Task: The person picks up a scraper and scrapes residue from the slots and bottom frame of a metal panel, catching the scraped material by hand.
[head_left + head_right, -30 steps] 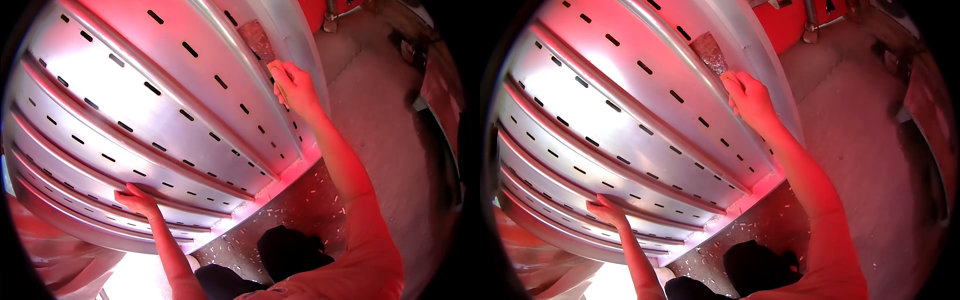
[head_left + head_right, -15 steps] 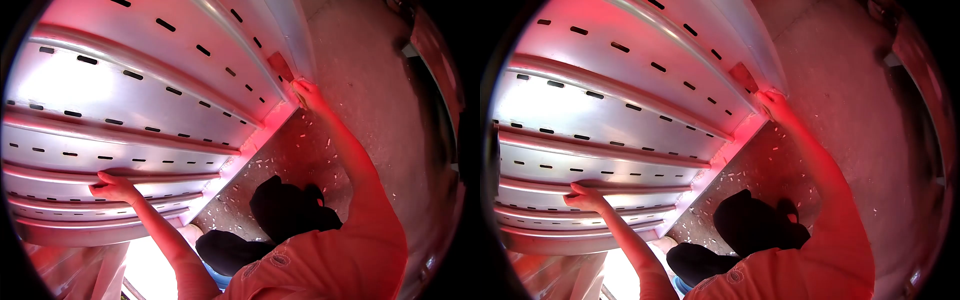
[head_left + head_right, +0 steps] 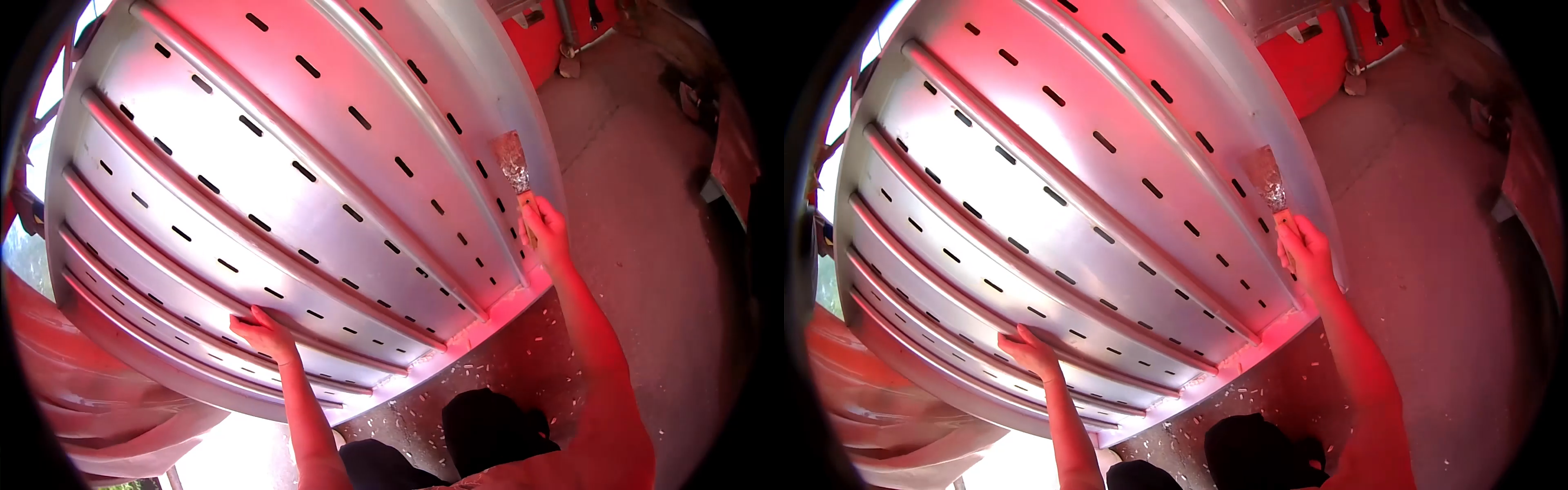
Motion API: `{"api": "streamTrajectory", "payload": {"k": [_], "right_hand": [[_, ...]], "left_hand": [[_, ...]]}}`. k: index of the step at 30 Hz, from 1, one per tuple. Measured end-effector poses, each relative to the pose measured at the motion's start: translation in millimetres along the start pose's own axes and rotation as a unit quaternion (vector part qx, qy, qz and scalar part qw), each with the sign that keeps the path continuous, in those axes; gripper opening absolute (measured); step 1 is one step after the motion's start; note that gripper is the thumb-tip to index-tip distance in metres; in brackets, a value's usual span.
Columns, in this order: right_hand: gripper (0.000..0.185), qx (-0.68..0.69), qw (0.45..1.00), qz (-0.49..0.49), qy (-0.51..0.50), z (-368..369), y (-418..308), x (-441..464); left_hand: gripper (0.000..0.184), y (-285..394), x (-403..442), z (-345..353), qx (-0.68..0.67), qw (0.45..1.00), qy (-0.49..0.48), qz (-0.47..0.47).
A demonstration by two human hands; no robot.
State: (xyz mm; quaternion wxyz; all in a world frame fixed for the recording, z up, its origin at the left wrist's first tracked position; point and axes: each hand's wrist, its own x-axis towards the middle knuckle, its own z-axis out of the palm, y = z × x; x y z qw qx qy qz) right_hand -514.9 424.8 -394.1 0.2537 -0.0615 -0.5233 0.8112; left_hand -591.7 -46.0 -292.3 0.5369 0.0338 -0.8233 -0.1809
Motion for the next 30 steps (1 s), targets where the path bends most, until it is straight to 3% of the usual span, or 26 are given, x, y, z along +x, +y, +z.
{"api": "streamTrajectory", "payload": {"k": [8, 17, 24, 27, 30], "right_hand": [[0.022, 0.015, 0.986, -0.136, -0.092, 100.7, -123.6, 92.5], [0.028, 0.05, 0.977, -0.172, -0.114, 178.6, -223.1, 159.6], [0.034, -0.152, 0.969, -0.197, -0.016, 222.3, -261.0, 183.9], [0.029, -0.195, 0.944, -0.261, 0.043, 237.5, -263.4, 194.0], [0.026, -0.199, 0.95, -0.234, 0.05, 245.6, -271.8, 192.7]], "left_hand": [[0.045, 24.1, 4.4, -16.9, -0.014, 0.998, -0.039, -0.037], [0.047, 15.7, 3.2, -12.4, 0.006, 1.0, -0.013, 0.005], [0.047, 11.2, 4.2, -12.4, -0.007, 0.999, -0.037, -0.017], [0.048, 14.9, 4.3, -13.5, -0.017, 0.999, -0.04, -0.023], [0.048, 15.5, 4.5, -14.3, -0.018, 0.999, -0.036, -0.014]]}}
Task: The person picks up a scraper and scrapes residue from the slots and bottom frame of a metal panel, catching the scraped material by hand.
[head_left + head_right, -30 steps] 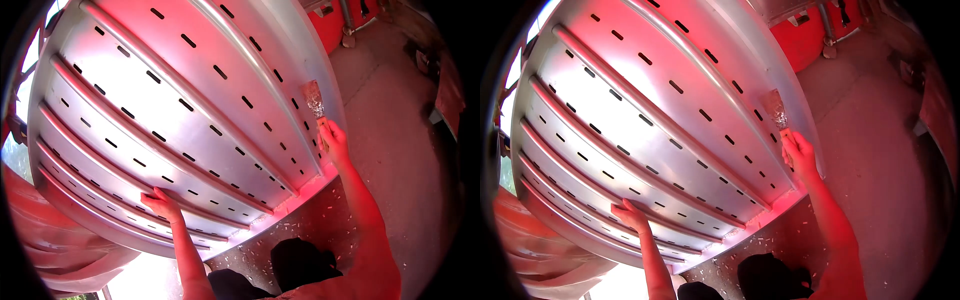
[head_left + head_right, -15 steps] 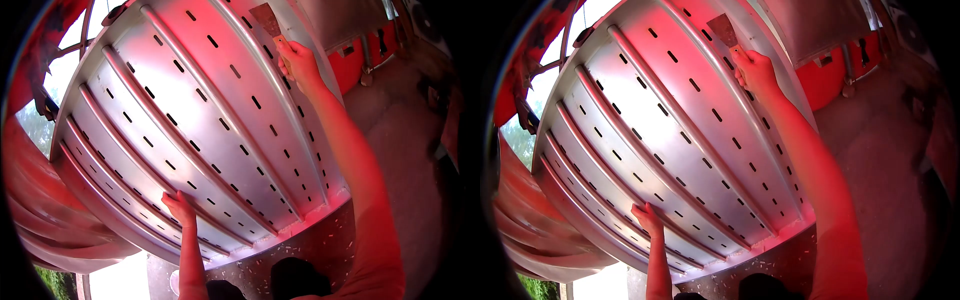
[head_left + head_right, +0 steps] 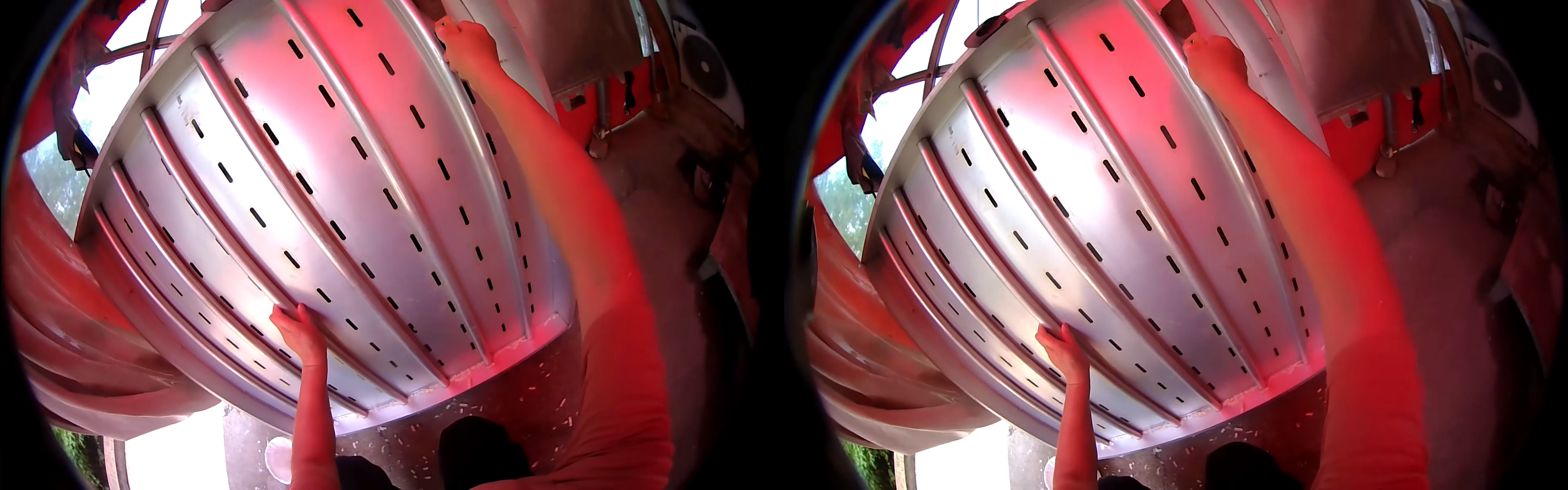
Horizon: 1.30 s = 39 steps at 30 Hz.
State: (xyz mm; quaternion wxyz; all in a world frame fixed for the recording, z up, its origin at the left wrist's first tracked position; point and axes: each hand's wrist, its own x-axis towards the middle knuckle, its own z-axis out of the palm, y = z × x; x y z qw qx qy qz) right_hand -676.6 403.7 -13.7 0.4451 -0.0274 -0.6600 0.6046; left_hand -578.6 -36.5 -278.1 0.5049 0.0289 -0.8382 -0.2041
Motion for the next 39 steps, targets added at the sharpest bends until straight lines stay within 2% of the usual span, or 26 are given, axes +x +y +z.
{"api": "streamTrajectory", "payload": {"k": [1, 3, 6, 9, 12, 14, 15, 17, 19, 20, 22, 24, 26, 27, 30, 31, 32, 33, 34, 35, 36, 38, 39], "right_hand": [[0.025, 0.107, 0.992, 0.042, -0.057, -4.6, -1.9, -1.7], [0.024, 0.311, 0.928, 0.12, -0.165, -16.7, -4.2, -2.1], [0.026, 0.316, 0.927, 0.113, -0.167, -15.9, -4.8, -2.2], [0.035, 0.244, 0.951, 0.108, -0.157, -15.9, -6.5, -6.2], [0.037, 0.385, 0.902, 0.082, -0.177, -26.8, 1.9, -4.7], [0.038, 0.275, 0.935, 0.127, -0.187, -37.2, 20.0, -18.3], [0.039, 0.217, 0.946, 0.148, -0.19, -44.9, 31.8, -28.5], [0.037, 0.212, 0.932, 0.186, -0.228, -63.0, 71.1, -59.0], [0.038, 0.199, 0.92, 0.247, -0.229, -88.0, 105.9, -107.7], [0.036, 0.194, 0.92, 0.266, -0.211, -102.7, 121.8, -136.9], [0.034, 0.178, 0.917, 0.313, -0.173, -130.8, 160.0, -194.4], [0.032, 0.147, 0.907, 0.37, -0.137, -158.8, 199.0, -266.5], [0.033, 0.175, 0.895, 0.391, -0.125, -183.1, 214.6, -342.1], [0.034, 0.19, 0.892, 0.393, -0.115, -197.1, 217.3, -374.1], [0.035, 0.042, 0.852, 0.508, -0.121, -230.8, 241.4, -468.1], [0.031, -0.009, 0.834, 0.527, -0.164, -235.9, 240.5, -486.0], [0.028, -0.06, 0.811, 0.544, -0.208, -240.5, 241.2, -501.2], [0.026, -0.052, 0.804, 0.543, -0.237, -237.6, 237.1, -508.4], [0.024, -0.043, 0.798, 0.54, -0.266, -229.6, 230.7, -513.4], [0.023, -0.033, 0.791, 0.535, -0.295, -221.5, 224.2, -516.4], [0.022, -0.035, 0.783, 0.516, -0.345, -214.3, 218.6, -516.7], [0.022, -0.038, 0.764, 0.469, -0.442, -200.2, 210.1, -508.4], [0.022, -0.056, 0.765, 0.462, -0.445, -195.2, 202.1, -503.1]], "left_hand": [[0.048, -4.1, -0.5, 1.7, 0.006, 1.0, -0.002, 0.004], [0.048, -5.5, 0.0, 3.9, 0.016, 1.0, 0.004, 0.007], [0.047, -3.4, -0.3, 4.4, 0.025, 0.999, 0.018, 0.015], [0.048, -2.6, 0.2, 4.5, 0.01, 0.999, 0.023, 0.03], [0.048, -2.1, 0.9, -0.2, -0.003, 1.0, 0.007, 0.021], [0.048, -1.0, 1.0, -2.5, -0.005, 1.0, -0.021, 0.003], [0.048, -1.7, 0.8, -1.6, 0.002, 1.0, -0.004, 0.023], [0.048, -3.6, 0.4, 1.6, 0.013, 0.998, 0.029, 0.062], [0.047, -0.3, 2.5, 2.4, 0.005, 0.999, 0.022, 0.043], [0.046, -0.3, 0.7, -0.4, 0.008, 0.999, 0.009, 0.031], [0.045, -2.6, 2.1, 1.3, -0.015, 0.998, 0.024, 0.064], [0.046, -11.5, 0.3, 1.3, -0.013, 0.999, -0.015, 0.029], [0.046, -8.8, 0.8, -12.9, -0.029, 0.996, -0.058, 0.067], [0.043, -5.2, 1.7, -27.6, -0.023, 0.987, -0.078, 0.136], [0.033, -5.3, -34.3, -63.2, -0.01, 0.995, 0.013, 0.103], [0.029, 0.4, -55.6, -66.0, -0.087, 0.994, -0.022, 0.06], [0.027, 7.3, -80.6, -61.8, -0.166, 0.979, -0.112, 0.033], [0.026, 8.5, -110.1, -49.7, -0.235, 0.938, -0.254, -0.001], [0.029, 22.4, -136.9, -42.9, -0.221, 0.876, -0.423, -0.066], [0.033, 21.2, -173.4, -21.8, -0.298, 0.792, -0.522, -0.11], [0.035, 28.1, -206.6, -8.7, -0.338, 0.781, -0.52, -0.068], [0.035, 31.1, -267.0, 12.4, -0.401, 0.749, -0.52, -0.09], [0.033, 32.8, -273.9, 17.0, -0.404, 0.686, -0.591, -0.131]]}}
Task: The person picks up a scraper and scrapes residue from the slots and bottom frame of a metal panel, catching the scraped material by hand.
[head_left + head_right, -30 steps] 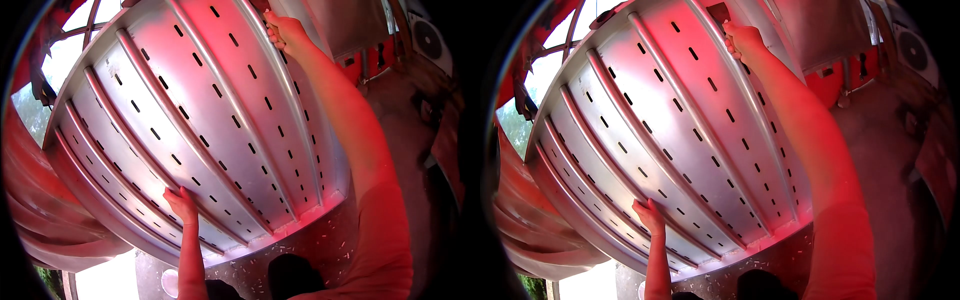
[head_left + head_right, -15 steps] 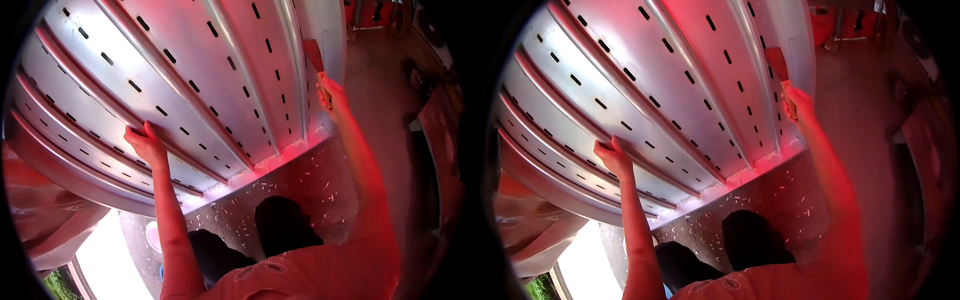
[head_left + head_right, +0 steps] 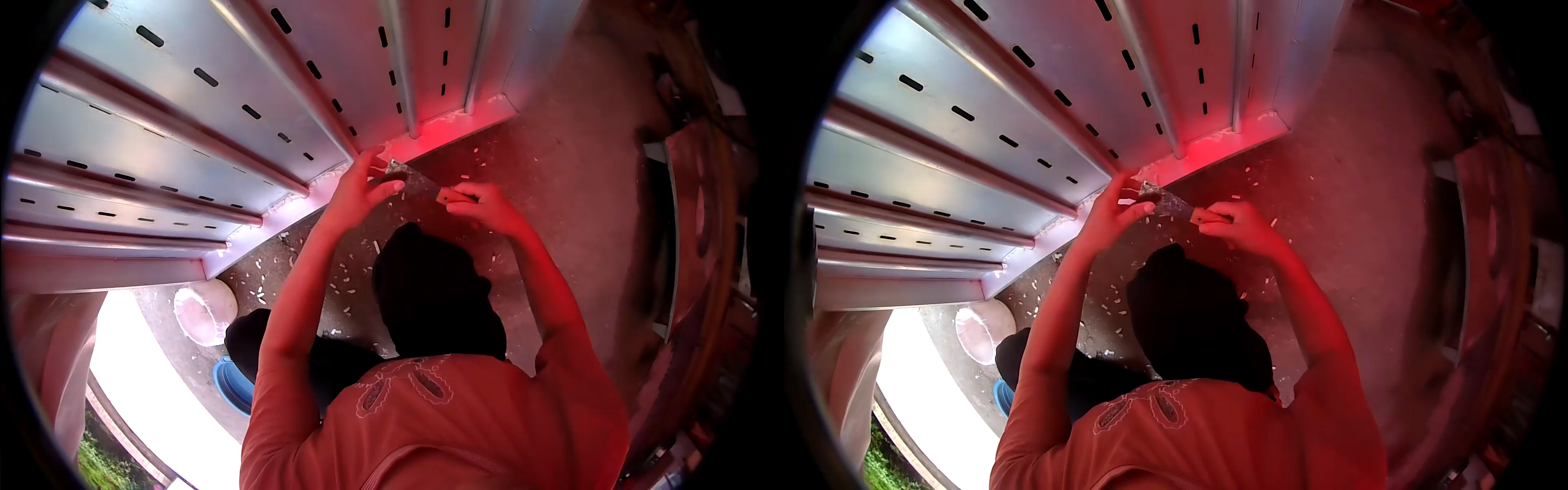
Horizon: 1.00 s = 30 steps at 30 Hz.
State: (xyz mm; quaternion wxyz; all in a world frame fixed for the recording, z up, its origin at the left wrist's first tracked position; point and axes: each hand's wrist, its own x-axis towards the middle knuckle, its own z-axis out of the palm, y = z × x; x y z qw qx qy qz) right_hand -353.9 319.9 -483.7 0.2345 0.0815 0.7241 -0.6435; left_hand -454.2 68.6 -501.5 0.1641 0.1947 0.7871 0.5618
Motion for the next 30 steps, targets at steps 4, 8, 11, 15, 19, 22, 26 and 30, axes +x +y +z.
{"api": "streamTrajectory", "payload": {"k": [4, 8, 11, 15, 19, 22, 26, 30], "right_hand": [[0.023, 0.113, 0.991, -0.015, 0.074, -9.9, 3.6, -1.0], [0.022, 0.47, 0.866, -0.122, 0.117, -15.6, 11.9, 3.7], [0.025, 0.337, 0.926, -0.105, 0.131, -49.5, 18.0, 4.8], [0.024, -0.07, 0.91, -0.172, 0.371, -123.2, 1.1, 14.2], [0.025, -0.307, 0.851, -0.171, 0.391, -154.5, 13.5, 43.4], [0.019, -0.369, 0.824, -0.178, 0.391, -154.2, 20.5, 74.2], [0.016, -0.43, 0.803, -0.087, 0.405, -165.6, 7.8, 114.4], [0.015, -0.431, 0.837, -0.035, 0.334, -170.4, -4.5, 127.5]], "left_hand": [[0.024, -3.9, 3.0, 15.6, -0.144, 0.969, -0.119, -0.162], [0.019, -7.3, 9.7, 39.2, -0.25, 0.946, -0.118, -0.169], [0.023, -11.0, 19.2, 71.2, -0.321, 0.926, -0.13, -0.151], [0.029, -63.9, 35.1, 115.1, -0.28, 0.933, -0.057, -0.219], [0.031, -87.9, 41.5, 159.5, -0.287, 0.922, -0.096, -0.24], [0.032, -92.8, 44.0, 181.7, -0.289, 0.916, -0.119, -0.252], [0.035, -98.2, 56.4, 192.2, -0.295, 0.913, -0.132, -0.251], [0.04, -95.2, 72.6, 200.4, -0.343, 0.88, -0.102, -0.311]]}}
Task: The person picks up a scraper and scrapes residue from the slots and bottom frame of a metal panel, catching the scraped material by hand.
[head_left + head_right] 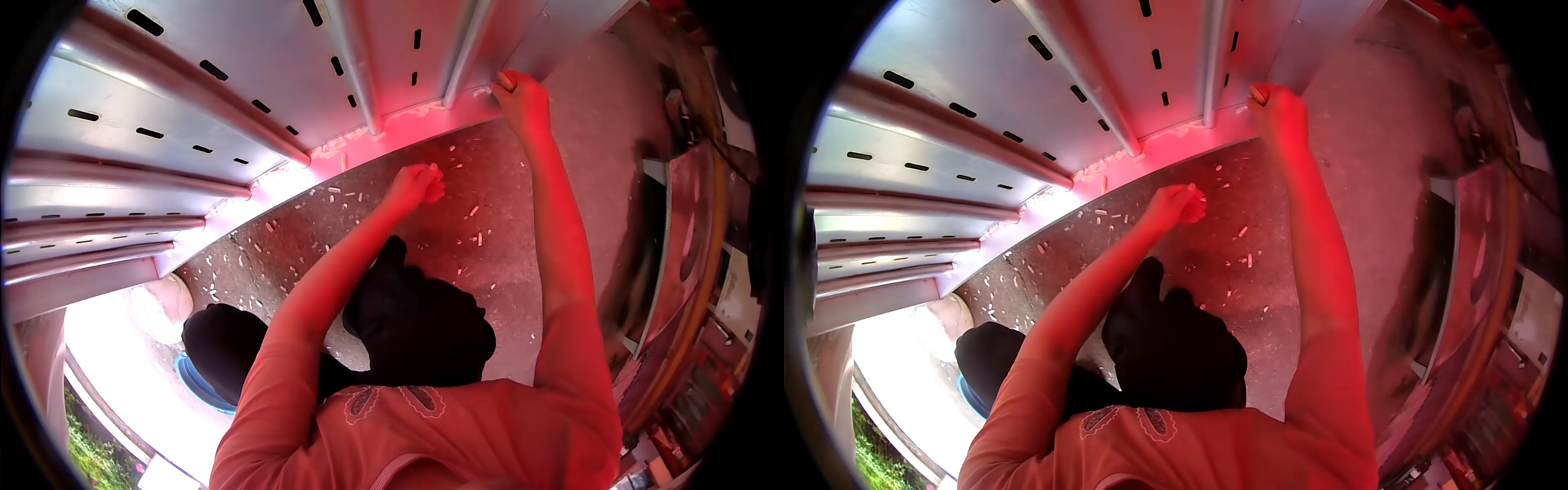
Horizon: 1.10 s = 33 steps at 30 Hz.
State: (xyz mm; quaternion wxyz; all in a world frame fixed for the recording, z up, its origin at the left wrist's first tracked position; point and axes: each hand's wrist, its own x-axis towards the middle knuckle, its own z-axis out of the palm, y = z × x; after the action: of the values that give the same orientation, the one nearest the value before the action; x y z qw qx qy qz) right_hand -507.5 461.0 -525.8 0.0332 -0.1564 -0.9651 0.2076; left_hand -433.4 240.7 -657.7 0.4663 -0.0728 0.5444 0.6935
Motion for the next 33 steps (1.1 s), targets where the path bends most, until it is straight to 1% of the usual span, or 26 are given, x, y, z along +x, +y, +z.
{"api": "streamTrajectory", "payload": {"k": [3, 6, 9, 12, 15, 18, 21, 24, 27, 30, 33], "right_hand": [[0.021, 0.136, 0.991, -0.004, -0.004, -2.3, 3.4, -7.2], [0.019, 0.275, 0.961, 0.003, -0.032, -2.2, 16.6, -13.0], [0.027, 0.223, 0.972, -0.047, -0.061, -12.0, 25.0, -16.1], [0.025, 0.245, 0.961, -0.064, -0.113, -13.0, 33.7, -18.4], [0.03, 0.301, 0.947, -0.076, -0.084, -11.6, 28.9, -19.4], [0.029, 0.297, 0.932, -0.101, -0.182, -11.5, 36.8, -22.2], [0.029, 0.3, 0.909, -0.078, -0.277, -38.3, 23.8, -30.2], [0.028, 0.301, 0.933, -0.062, -0.187, -31.4, 20.5, -25.6], [0.029, 0.234, 0.95, -0.097, -0.181, -24.0, 28.0, -21.7], [0.023, 0.227, 0.95, -0.135, -0.164, -38.1, 20.9, -36.1], [0.022, 0.325, 0.929, -0.07, -0.161, -31.7, 55.7, -22.9]], "left_hand": [[0.046, 10.3, 8.3, 10.8, -0.124, 0.99, 0.008, -0.067], [0.05, 9.1, 19.0, 21.3, -0.282, 0.956, -0.01, -0.084], [0.051, 0.8, 40.3, 28.9, -0.37, 0.926, -0.009, -0.072], [0.051, -3.0, 55.6, 39.2, -0.434, 0.9, -0.005, -0.044], [0.05, -2.9, 67.4, 49.4, -0.482, 0.875, -0.01, -0.031], [0.045, -0.6, 75.7, 58.3, -0.525, 0.85, -0.009, -0.031], [0.043, 11.7, 74.7, 65.0, -0.532, 0.847, 0.018, -0.012], [0.041, 8.0, 77.3, 63.0, -0.563, 0.826, -0.013, -0.018], [0.04, 6.2, 79.0, 59.7, -0.568, 0.822, -0.027, -0.024], [0.04, 5.8, 73.4, 54.1, -0.523, 0.851, 0.01, -0.039], [0.04, 2.9, 71.4, 50.5, -0.491, 0.87, 0.012, -0.036]]}}
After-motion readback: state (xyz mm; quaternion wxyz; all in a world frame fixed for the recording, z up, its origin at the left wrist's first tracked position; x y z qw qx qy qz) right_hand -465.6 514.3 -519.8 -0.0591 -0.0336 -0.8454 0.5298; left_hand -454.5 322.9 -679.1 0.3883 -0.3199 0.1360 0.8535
